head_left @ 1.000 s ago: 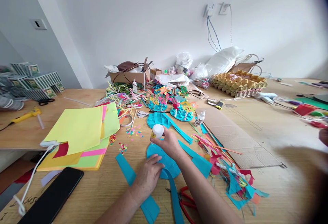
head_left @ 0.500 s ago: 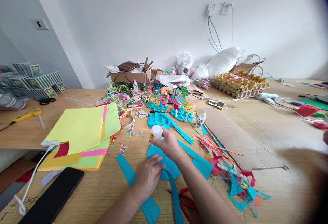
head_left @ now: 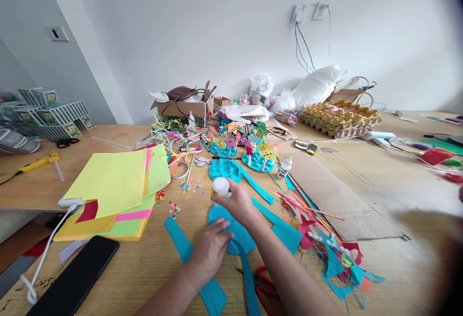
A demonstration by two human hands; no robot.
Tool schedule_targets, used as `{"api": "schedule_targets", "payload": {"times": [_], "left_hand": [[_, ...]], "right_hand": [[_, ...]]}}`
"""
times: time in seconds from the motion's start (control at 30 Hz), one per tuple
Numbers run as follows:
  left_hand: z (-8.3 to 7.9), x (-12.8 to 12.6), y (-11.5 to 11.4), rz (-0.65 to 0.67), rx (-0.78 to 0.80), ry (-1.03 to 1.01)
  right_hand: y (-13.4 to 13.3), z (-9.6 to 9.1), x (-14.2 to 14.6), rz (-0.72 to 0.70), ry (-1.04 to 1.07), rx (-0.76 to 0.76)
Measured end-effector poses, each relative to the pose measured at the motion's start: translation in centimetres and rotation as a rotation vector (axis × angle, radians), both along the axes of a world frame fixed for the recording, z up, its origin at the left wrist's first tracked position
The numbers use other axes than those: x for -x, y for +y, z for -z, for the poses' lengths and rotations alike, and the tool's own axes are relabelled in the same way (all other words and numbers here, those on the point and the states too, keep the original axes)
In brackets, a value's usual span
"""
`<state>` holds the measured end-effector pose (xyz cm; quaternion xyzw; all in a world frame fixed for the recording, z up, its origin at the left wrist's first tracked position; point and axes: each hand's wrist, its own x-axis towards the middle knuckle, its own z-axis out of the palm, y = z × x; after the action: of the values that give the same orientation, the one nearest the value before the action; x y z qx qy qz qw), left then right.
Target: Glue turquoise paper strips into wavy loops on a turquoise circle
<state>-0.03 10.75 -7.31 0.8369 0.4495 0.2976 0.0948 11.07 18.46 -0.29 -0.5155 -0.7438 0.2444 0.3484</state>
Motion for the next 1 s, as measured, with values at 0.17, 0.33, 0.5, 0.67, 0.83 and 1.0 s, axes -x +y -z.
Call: {"api": "schedule_targets", "payload": {"times": [0.17, 0.33, 0.5, 0.67, 0.83, 1.0], "left_hand": [[-0.06, 0.02, -0.03, 0.000, -0.007, 0.009], [0.09, -0.03, -0.12, 0.000, 0.007, 0.008], [0.19, -0.03, -0.05, -0.003, 0.017, 0.005], [0.27, 0.06, 0.01, 0.008, -0.003, 0.007], [0.39, 0.06, 0.02, 0.009, -0.010, 0.006], [0.36, 0.00, -0.02, 0.004, 0.006, -0.001]], "right_hand": [[0.19, 0.24, 0.04, 0.003, 0.008, 0.006], [0.19, 0.18, 0.10, 0.000, 0.009, 0.011], [0.20, 0.17, 0.16, -0.002, 0.019, 0.022], [0.28, 0.31, 0.23, 0.000, 0.015, 0.017], [0.36, 0.25, 0.30, -0.003, 0.020, 0.021], [0.44, 0.25, 0.32, -0.009, 0.015, 0.015]]}}
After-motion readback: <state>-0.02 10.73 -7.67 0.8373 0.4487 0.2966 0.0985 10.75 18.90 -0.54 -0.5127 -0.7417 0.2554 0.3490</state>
